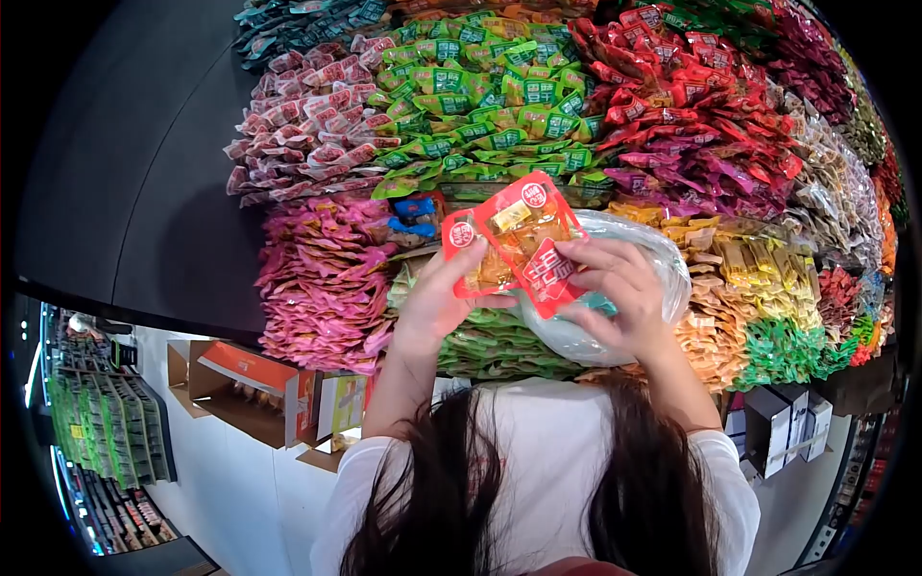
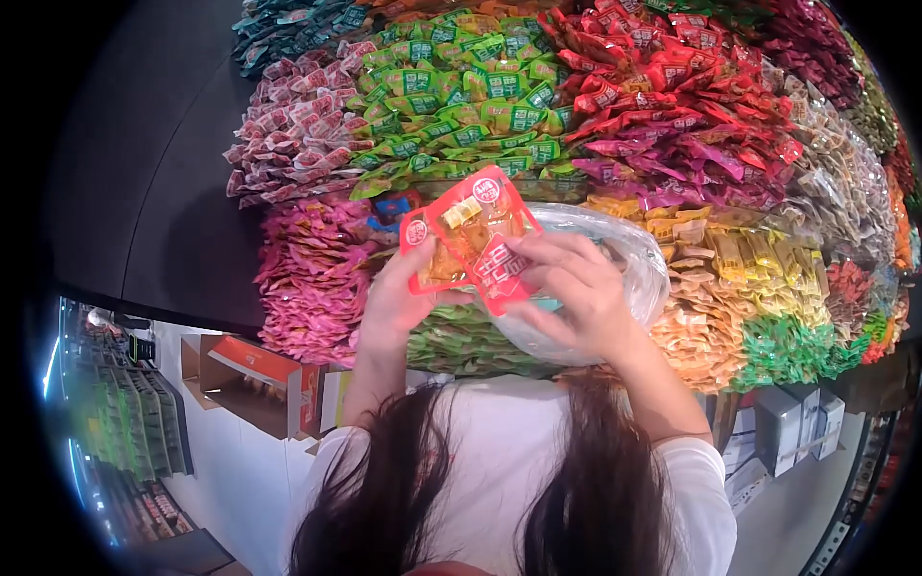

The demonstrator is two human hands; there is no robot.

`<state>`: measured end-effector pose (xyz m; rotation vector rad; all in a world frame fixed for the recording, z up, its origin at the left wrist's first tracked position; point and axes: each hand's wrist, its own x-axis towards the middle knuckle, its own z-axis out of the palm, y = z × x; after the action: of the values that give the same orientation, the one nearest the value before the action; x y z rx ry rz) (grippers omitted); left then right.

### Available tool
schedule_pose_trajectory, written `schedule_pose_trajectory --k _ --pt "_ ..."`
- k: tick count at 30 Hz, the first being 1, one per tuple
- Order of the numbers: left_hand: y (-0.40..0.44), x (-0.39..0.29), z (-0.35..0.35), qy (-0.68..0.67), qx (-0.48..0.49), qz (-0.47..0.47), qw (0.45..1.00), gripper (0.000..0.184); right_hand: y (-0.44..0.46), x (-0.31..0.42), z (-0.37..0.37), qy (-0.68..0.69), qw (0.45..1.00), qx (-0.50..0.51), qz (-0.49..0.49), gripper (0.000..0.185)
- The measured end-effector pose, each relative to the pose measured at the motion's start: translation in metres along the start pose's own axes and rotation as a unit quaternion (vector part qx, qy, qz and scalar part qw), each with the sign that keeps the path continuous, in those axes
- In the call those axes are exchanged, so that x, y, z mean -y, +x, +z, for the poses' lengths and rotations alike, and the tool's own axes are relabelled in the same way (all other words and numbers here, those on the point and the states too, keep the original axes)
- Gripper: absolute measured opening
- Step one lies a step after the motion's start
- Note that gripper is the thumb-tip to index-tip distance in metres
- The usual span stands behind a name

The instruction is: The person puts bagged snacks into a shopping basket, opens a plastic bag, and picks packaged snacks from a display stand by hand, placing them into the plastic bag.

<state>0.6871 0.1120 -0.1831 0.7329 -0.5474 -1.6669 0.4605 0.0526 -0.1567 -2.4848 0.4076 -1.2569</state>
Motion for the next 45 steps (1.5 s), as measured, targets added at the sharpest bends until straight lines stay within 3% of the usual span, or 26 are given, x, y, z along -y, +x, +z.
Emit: schedule_pose_trajectory --k 2,6,10,11,13,14,16,17,19,22,24,27,30,32,34,35,36,38,45 --pt "-0.002 0.002 0.012 0.092 -0.016 0.03 0.995 0.043 0.0 -0.004 0.003 -0.021 1.0 0.003 0.017 0.022" --pt "-0.003 0.011 0.023 0.082 0.007 0.048 0.995 0.039 0.006 0.001 0.003 -0.061 0.995 -0.036 0.072 0.027" --pt "-0.005 0.018 0.024 0.086 0.014 0.047 0.995 0.04 0.007 0.0 0.004 -0.009 0.986 -0.06 0.154 0.06" --pt "-0.003 0.024 0.021 0.082 0.02 0.063 0.994 0.041 0.008 0.0 0.003 -0.01 0.986 -0.061 0.155 0.06" --pt "-0.002 0.028 0.023 0.08 0.028 0.077 0.993 0.043 0.008 0.001 0.0 0.048 0.98 -0.031 0.19 0.077" --pt "-0.003 0.027 0.026 0.089 0.037 0.083 0.992 0.043 0.007 0.0 0.001 0.047 0.98 -0.033 0.191 0.077" --pt "-0.003 0.026 0.028 0.099 0.046 0.087 0.99 0.043 0.005 -0.002 0.005 0.173 0.946 -0.056 0.268 0.083" --pt "-0.004 0.024 0.027 0.04 0.047 0.064 0.996 0.042 0.005 -0.003 0.005 0.173 0.946 -0.057 0.269 0.083" --pt "-0.004 0.023 0.025 -0.019 0.048 0.041 0.998 0.041 0.006 -0.008 0.003 0.321 0.884 -0.103 0.324 0.083" --pt "-0.002 0.025 0.021 0.013 0.048 0.042 0.998 0.04 0.006 -0.018 0.001 0.254 0.917 -0.167 0.256 0.082" --pt "-0.003 0.024 0.019 -0.001 0.015 0.04 0.999 0.039 0.009 -0.018 -0.009 0.318 0.886 -0.204 0.269 0.083" --pt "-0.004 0.024 0.017 -0.01 0.003 0.054 0.998 0.04 0.01 -0.017 -0.026 0.316 0.882 -0.212 0.277 0.086" --pt "-0.001 0.023 0.017 -0.005 0.007 0.056 0.998 0.041 0.013 -0.008 -0.04 0.325 0.89 -0.148 0.284 0.084" --pt "-0.002 0.025 0.018 -0.01 0.004 0.056 0.998 0.042 0.012 -0.008 -0.037 0.3 0.901 -0.158 0.27 0.077" --pt "-0.002 0.025 0.019 -0.015 0.0 0.056 0.998 0.042 0.009 -0.005 -0.037 0.417 0.842 -0.039 0.342 0.064" --pt "-0.002 0.024 0.019 -0.056 0.018 0.036 0.998 0.043 0.005 -0.011 -0.034 0.428 0.842 -0.005 0.328 0.05" --pt "-0.002 0.024 0.019 -0.097 0.036 0.016 0.994 0.043 0.003 -0.012 -0.029 0.428 0.842 -0.006 0.328 0.05" --pt "-0.004 0.027 0.021 -0.097 0.038 0.025 0.994 0.044 0.005 -0.009 -0.015 0.316 0.891 0.031 0.324 0.039" --pt "-0.01 0.032 0.026 -0.044 0.017 0.053 0.997 0.041 0.015 -0.003 -0.006 0.357 0.866 -0.067 0.344 0.031"
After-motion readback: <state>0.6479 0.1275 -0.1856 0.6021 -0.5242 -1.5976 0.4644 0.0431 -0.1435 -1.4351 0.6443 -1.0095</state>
